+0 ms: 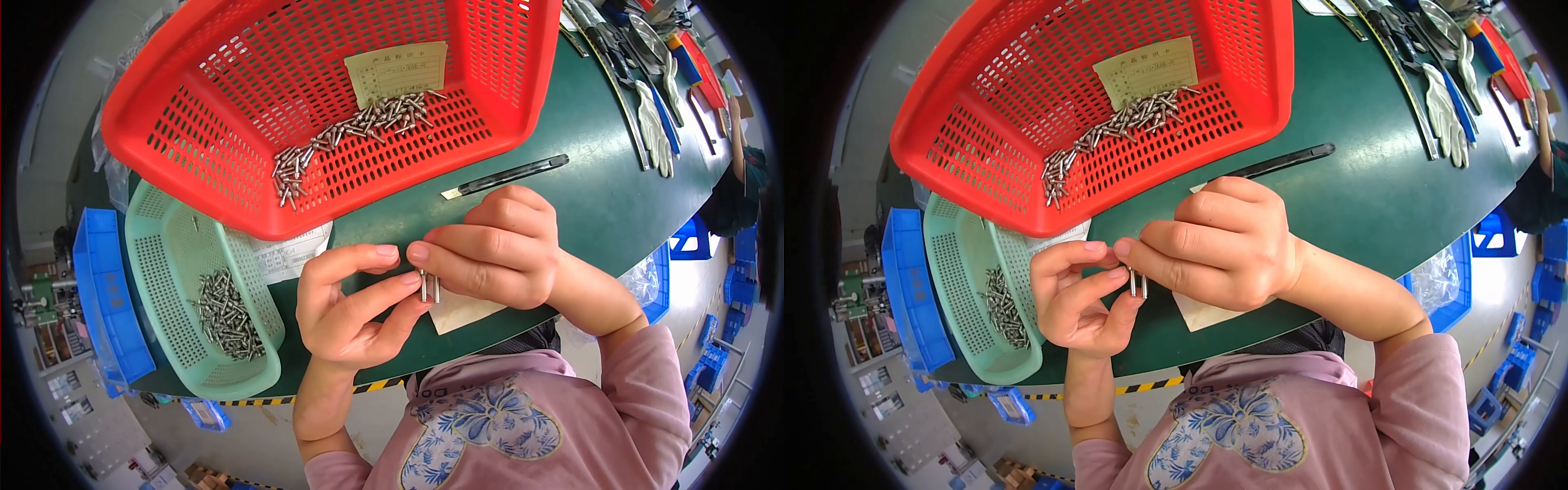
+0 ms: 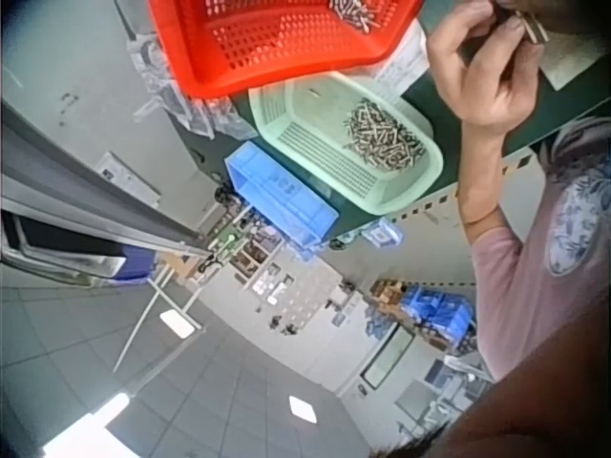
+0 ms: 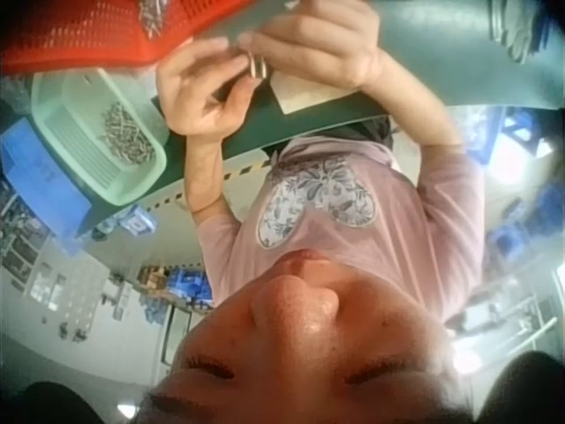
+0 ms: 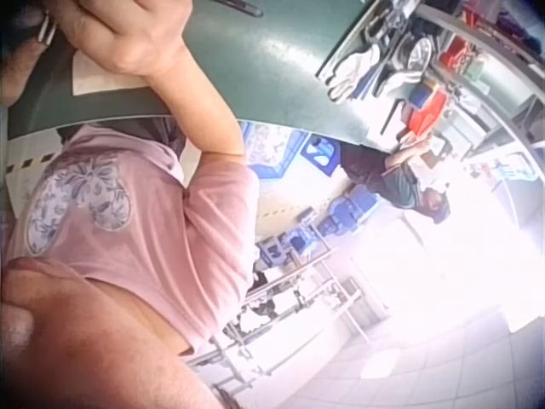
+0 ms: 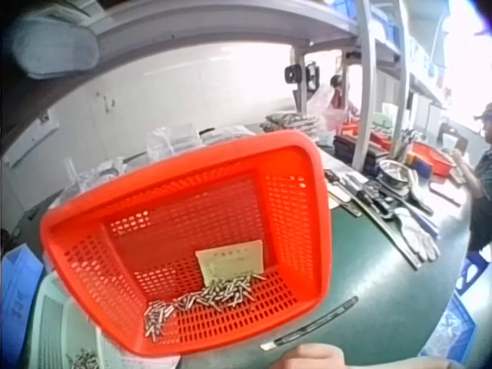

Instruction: Inspecting and sorting small metal bolts at a factory workstation.

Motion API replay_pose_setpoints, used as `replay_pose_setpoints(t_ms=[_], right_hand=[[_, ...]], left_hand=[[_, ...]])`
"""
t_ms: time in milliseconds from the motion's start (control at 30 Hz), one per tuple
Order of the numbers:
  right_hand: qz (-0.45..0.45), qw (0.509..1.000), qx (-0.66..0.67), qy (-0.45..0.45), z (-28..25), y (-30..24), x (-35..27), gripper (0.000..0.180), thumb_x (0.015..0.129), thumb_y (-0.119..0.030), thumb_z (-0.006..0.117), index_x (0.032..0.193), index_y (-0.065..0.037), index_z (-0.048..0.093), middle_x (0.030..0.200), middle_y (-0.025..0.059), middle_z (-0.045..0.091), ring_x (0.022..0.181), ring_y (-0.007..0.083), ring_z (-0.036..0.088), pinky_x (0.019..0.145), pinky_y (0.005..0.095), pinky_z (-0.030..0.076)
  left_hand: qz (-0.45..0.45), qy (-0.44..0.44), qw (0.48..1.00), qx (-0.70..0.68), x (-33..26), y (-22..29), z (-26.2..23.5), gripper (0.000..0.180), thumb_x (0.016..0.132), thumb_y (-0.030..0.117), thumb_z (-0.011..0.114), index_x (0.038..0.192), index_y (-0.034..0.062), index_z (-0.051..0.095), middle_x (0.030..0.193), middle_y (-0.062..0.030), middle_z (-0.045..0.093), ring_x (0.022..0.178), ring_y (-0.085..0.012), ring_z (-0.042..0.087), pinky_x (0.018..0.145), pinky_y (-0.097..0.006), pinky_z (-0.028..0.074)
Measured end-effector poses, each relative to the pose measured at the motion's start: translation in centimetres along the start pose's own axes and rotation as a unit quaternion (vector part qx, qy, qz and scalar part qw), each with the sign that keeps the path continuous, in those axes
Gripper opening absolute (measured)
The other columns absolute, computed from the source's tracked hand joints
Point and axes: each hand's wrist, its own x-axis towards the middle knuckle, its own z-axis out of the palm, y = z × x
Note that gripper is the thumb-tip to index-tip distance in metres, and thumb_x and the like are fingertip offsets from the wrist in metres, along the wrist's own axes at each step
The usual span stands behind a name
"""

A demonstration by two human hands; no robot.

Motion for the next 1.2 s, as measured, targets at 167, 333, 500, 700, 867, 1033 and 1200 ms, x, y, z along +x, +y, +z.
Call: replay_pose_setpoints(t_ms=[167, 333, 500, 700, 867, 1033, 1200], right_hand=[[-0.002, 1.000, -0.002, -0.009, 0.0, 0.1, 0.2, 0.030, 0.057, -0.014, 0.070, 0.087, -0.008, 0.069, 0.074, -0.0024, 0.058, 0.054, 0.0095, 0.047, 0.045, 0.0227, 0.033], [0.094, 0.992, 0.046, -0.068, -0.2, 0.0, 1.0, 0.038, 0.051, -0.009, 0.068, 0.089, -0.007, 0.069, 0.077, 0.0012, 0.062, 0.058, 0.0155, 0.053, 0.049, 0.0290, 0.040], [0.054, 0.980, 0.097, -0.167, 3.3, -0.1, 6.2, 0.030, 0.051, -0.012, 0.066, 0.081, -0.009, 0.068, 0.071, 0.0023, 0.058, 0.060, 0.0194, 0.053, 0.051, 0.0310, 0.042], [-0.115, 0.921, 0.090, -0.361, 11.8, -6.9, 11.1, 0.002, 0.060, -0.016, 0.064, 0.059, -0.015, 0.064, 0.061, 0.0018, 0.061, 0.070, 0.0182, 0.059, 0.064, 0.0303, 0.041], [-0.092, 0.929, 0.091, -0.346, 12.3, -6.3, 10.7, 0.010, 0.056, -0.017, 0.062, 0.059, -0.009, 0.056, 0.064, 0.0029, 0.056, 0.067, 0.0197, 0.057, 0.060, 0.0327, 0.042], [0.120, 0.914, -0.028, -0.387, 9.0, 4.2, 8.6, 0.013, 0.070, -0.016, 0.064, 0.080, -0.008, 0.067, 0.073, 0.0092, 0.063, 0.074, 0.0273, 0.062, 0.064, 0.0404, 0.050], [0.139, 0.900, -0.025, -0.412, 10.2, 6.2, 6.0, 0.020, 0.074, -0.017, 0.063, 0.092, -0.009, 0.068, 0.078, 0.0106, 0.064, 0.077, 0.0288, 0.062, 0.066, 0.0408, 0.050]], left_hand=[[0.006, 0.005, 1.000, 0.003, 0.1, -0.3, -0.1, 0.028, 0.063, 0.005, 0.080, 0.088, 0.0062, 0.068, 0.097, -0.0112, 0.057, 0.076, -0.0170, 0.059, 0.060, -0.023, 0.052], [-0.036, 0.011, 0.999, -0.003, -0.1, -0.1, -0.9, 0.026, 0.063, 0.002, 0.072, 0.089, 0.0004, 0.067, 0.098, -0.0156, 0.059, 0.073, -0.0199, 0.060, 0.063, -0.027, 0.052], [-0.108, -0.049, 0.978, 0.173, -1.0, -0.9, 1.0, 0.032, 0.067, 0.012, 0.071, 0.096, 0.0036, 0.060, 0.096, -0.0121, 0.056, 0.078, -0.0256, 0.058, 0.067, -0.036, 0.049], [-0.212, -0.117, 0.965, 0.100, -1.9, -2.2, 1.3, 0.038, 0.075, 0.026, 0.067, 0.107, 0.0077, 0.060, 0.112, -0.0112, 0.054, 0.104, -0.0295, 0.051, 0.086, -0.042, 0.041], [-0.182, -0.121, 0.968, 0.122, -2.1, -1.8, 2.2, 0.038, 0.072, 0.026, 0.068, 0.103, 0.0065, 0.060, 0.111, -0.0122, 0.055, 0.103, -0.0314, 0.052, 0.084, -0.042, 0.042], [-0.087, -0.080, 0.973, 0.198, -1.3, -0.9, 2.3, 0.018, 0.069, 0.011, 0.064, 0.083, -0.0003, 0.061, 0.098, -0.0133, 0.054, 0.094, -0.0291, 0.052, 0.078, -0.041, 0.042], [-0.090, -0.094, 0.976, 0.177, -1.6, -1.2, 1.9, 0.014, 0.068, 0.010, 0.064, 0.078, 0.0002, 0.061, 0.098, -0.0129, 0.054, 0.096, -0.0288, 0.052, 0.079, -0.040, 0.042]])
